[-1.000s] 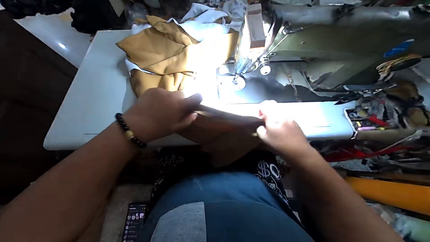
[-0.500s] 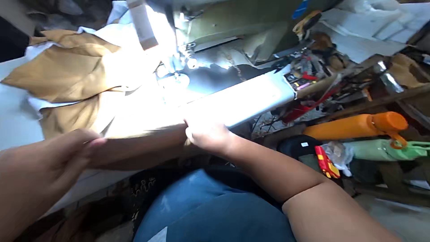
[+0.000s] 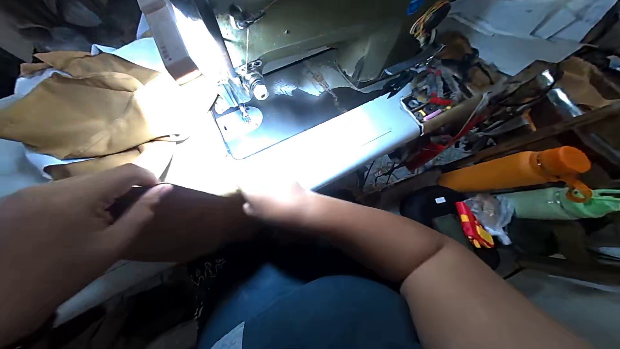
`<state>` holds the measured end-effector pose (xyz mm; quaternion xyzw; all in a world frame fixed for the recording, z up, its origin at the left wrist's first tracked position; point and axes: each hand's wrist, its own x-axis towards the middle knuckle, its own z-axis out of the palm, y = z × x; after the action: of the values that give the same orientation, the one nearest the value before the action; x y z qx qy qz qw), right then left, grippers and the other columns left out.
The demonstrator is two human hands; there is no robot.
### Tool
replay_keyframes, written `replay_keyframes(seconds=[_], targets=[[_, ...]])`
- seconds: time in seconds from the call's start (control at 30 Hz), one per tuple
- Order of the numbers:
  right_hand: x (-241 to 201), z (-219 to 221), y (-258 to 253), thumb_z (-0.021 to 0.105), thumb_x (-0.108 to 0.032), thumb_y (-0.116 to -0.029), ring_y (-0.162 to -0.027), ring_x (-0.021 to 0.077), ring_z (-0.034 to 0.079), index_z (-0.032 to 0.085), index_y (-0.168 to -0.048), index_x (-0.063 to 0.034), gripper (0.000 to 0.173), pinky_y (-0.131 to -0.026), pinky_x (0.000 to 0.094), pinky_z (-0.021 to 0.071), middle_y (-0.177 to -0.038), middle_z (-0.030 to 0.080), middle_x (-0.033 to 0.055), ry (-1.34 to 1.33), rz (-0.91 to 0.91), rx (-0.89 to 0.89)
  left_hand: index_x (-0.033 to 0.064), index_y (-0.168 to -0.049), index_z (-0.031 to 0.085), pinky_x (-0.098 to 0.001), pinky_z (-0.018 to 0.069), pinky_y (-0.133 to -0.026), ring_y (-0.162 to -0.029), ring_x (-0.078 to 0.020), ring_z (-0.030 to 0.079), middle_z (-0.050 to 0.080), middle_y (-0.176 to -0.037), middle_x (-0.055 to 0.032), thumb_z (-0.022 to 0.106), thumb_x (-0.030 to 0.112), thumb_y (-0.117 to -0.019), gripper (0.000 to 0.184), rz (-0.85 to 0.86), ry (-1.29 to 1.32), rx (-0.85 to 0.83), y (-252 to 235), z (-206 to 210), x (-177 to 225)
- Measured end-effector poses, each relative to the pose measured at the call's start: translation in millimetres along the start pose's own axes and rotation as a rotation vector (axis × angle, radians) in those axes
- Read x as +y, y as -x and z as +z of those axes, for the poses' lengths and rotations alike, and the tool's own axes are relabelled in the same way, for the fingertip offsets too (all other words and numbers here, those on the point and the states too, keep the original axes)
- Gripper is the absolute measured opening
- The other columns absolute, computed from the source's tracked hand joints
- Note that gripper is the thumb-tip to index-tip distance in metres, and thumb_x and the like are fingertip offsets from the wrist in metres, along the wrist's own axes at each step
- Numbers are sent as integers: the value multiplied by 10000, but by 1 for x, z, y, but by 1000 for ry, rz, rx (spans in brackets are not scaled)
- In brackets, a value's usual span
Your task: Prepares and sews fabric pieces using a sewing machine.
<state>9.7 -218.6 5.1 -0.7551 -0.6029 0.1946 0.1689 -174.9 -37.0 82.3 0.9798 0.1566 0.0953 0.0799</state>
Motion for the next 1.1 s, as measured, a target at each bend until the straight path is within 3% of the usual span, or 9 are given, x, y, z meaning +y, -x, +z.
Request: replay_keyframes(seconds=[0.2,0.3,0.4,0.5,0.6,0.7,0.83,0.97,1.1], targets=[[51,-32,63,677,-45,-842,-730,321,699,749,-901,-18,96,-621,543,558,-748,681,138,61,170,161,-28,-968,655,-308,501,-630,-667,-84,603,657,-777,-73,695,315,-861,361,-341,259,-245,53,-15,-67],[64,-40,68,604,-68,-910,-738,216,678,772,-992,-91,188,-636,458,542,-790,697,61,-73,99,87,-77,-1057,629,-356,489,-671,-693,-183,587,641,-820,-156,686,-7,-949,140,-536,168,-516,21,-49,-56],[47,-46,32,556,-134,-1038,-828,155,672,728,-1150,-27,231,-771,385,549,-931,724,99,-391,142,-116,-163,-1066,608,-570,535,-795,-867,-400,669,652,-957,-328,570,0,-989,184,-164,118,-136,-23,-56,-132],[41,-8,-19,603,-208,-1026,-898,204,684,595,-1334,-40,351,-830,411,566,-1056,696,141,-484,207,156,-102,-1353,530,-773,361,-1011,-1234,-590,536,559,-1288,-419,470,278,-1069,479,-361,-68,151,-80,-26,-96],[53,16,-18,557,-209,-1011,-1053,312,671,627,-1297,-21,349,-888,505,545,-1141,679,173,-103,-45,334,-50,-1376,514,-681,449,-1000,-1243,-513,561,565,-1322,-339,566,99,-982,424,-220,-118,35,-82,19,-11],[71,38,-5,539,-217,-993,-1233,366,604,702,-1320,-283,371,-979,616,475,-1307,663,133,35,-233,364,170,-1355,621,-608,507,-896,-1245,-408,579,615,-1324,-174,520,169,-1001,367,-136,-139,-180,-37,93,4],[65,35,-14,444,-212,-979,-1489,360,377,633,-1413,-289,479,-1123,640,356,-1578,479,63,105,-281,221,156,-1213,717,-688,273,-1103,-1376,-401,483,617,-1395,-122,532,47,-935,351,29,-45,-31,-9,114,-15],[69,36,-16,448,-201,-1006,-1442,355,457,733,-1231,-121,371,-1136,569,381,-1460,601,98,81,-354,315,84,-852,694,-641,339,-1036,-1054,-315,680,722,-1015,-122,431,215,-933,305,301,11,-35,-6,101,-21],[73,38,-14,480,-210,-1006,-1412,379,479,742,-1186,-114,332,-1139,575,371,-1415,623,135,55,-330,349,115,-1181,702,-580,386,-862,-776,-282,626,624,-869,-96,531,650,-907,625,162,-142,-259,4,82,-19]])
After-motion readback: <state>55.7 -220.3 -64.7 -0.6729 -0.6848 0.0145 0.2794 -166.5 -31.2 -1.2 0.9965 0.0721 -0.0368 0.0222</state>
